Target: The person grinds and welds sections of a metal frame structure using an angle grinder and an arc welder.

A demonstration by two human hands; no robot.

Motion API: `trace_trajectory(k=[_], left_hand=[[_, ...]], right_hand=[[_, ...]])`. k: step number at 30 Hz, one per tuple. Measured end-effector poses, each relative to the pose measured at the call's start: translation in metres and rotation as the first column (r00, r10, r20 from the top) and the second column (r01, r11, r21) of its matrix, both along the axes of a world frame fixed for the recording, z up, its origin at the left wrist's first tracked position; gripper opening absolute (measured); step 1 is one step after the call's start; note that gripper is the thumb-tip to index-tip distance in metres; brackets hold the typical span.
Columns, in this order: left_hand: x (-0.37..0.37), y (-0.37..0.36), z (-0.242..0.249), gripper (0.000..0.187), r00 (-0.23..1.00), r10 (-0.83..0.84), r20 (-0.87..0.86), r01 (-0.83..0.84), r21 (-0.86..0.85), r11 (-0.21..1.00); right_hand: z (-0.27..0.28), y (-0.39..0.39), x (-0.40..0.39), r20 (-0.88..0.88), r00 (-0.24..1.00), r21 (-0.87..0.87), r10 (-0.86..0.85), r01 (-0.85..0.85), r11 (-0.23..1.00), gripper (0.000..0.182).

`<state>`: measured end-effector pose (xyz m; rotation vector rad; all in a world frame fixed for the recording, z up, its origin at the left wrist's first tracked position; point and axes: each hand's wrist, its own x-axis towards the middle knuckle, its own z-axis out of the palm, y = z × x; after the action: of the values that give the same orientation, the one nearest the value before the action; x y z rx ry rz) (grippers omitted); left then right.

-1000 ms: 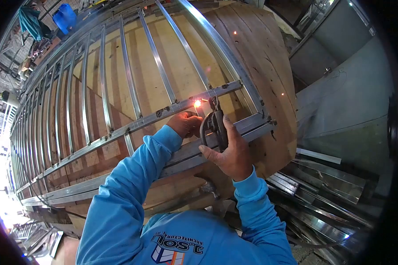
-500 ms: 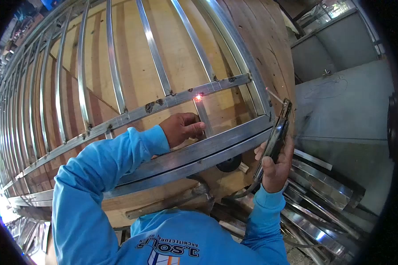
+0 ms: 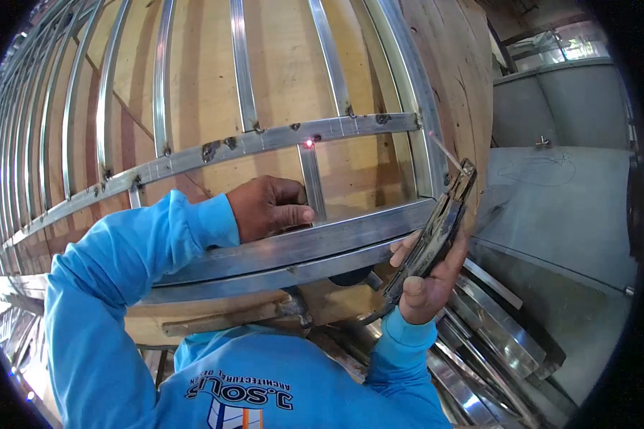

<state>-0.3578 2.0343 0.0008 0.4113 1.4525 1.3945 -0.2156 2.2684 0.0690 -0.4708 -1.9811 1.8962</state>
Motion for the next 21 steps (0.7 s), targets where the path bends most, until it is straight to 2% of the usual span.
trace_trajectory(k=[4,7,10,13,16,19,21], left_hand=[[-0.001,-0.001,0.001,0.039,0.989,-0.021,-0.147,0.012,-0.062,0.998],[0.001,0.000,-0.001,0.040,0.996,-0.002,-0.086,-0.002,-0.050,0.999],[0.004,0.004,0.004,0.038,0.988,0.089,-0.124,-0.090,-0.003,0.996],[0.001,0.002,0.008,0.041,0.981,0.008,-0.193,-0.020,-0.062,0.998],[-0.005,-0.004,0.005,0.044,1.000,-0.015,-0.013,0.016,0.081,0.997],[-0.014,-0.012,0.003,0.050,1.000,0.013,0.011,-0.012,-0.017,1.000],[-0.013,-0.007,0.005,0.051,0.999,0.030,0.016,-0.030,0.013,0.999]], right_hand=[[0.001,0.002,0.000,0.024,1.000,-0.028,0.018,-0.017,0.999,0.125],[-0.004,0.004,-0.002,-0.004,1.000,-0.023,0.018,-0.018,1.000,0.126],[-0.006,0.001,-0.002,-0.019,1.000,-0.035,-0.008,0.008,0.999,0.126],[0.000,0.000,-0.004,0.006,1.000,0.008,0.029,-0.029,1.000,0.124],[0.001,0.003,-0.004,-0.006,0.999,-0.016,0.041,-0.041,0.999,0.121],[-0.002,0.006,-0.002,-0.022,0.999,-0.003,0.047,-0.047,0.999,0.119],[-0.004,0.001,-0.004,-0.017,1.000,0.074,-0.001,0.003,0.997,0.120]])
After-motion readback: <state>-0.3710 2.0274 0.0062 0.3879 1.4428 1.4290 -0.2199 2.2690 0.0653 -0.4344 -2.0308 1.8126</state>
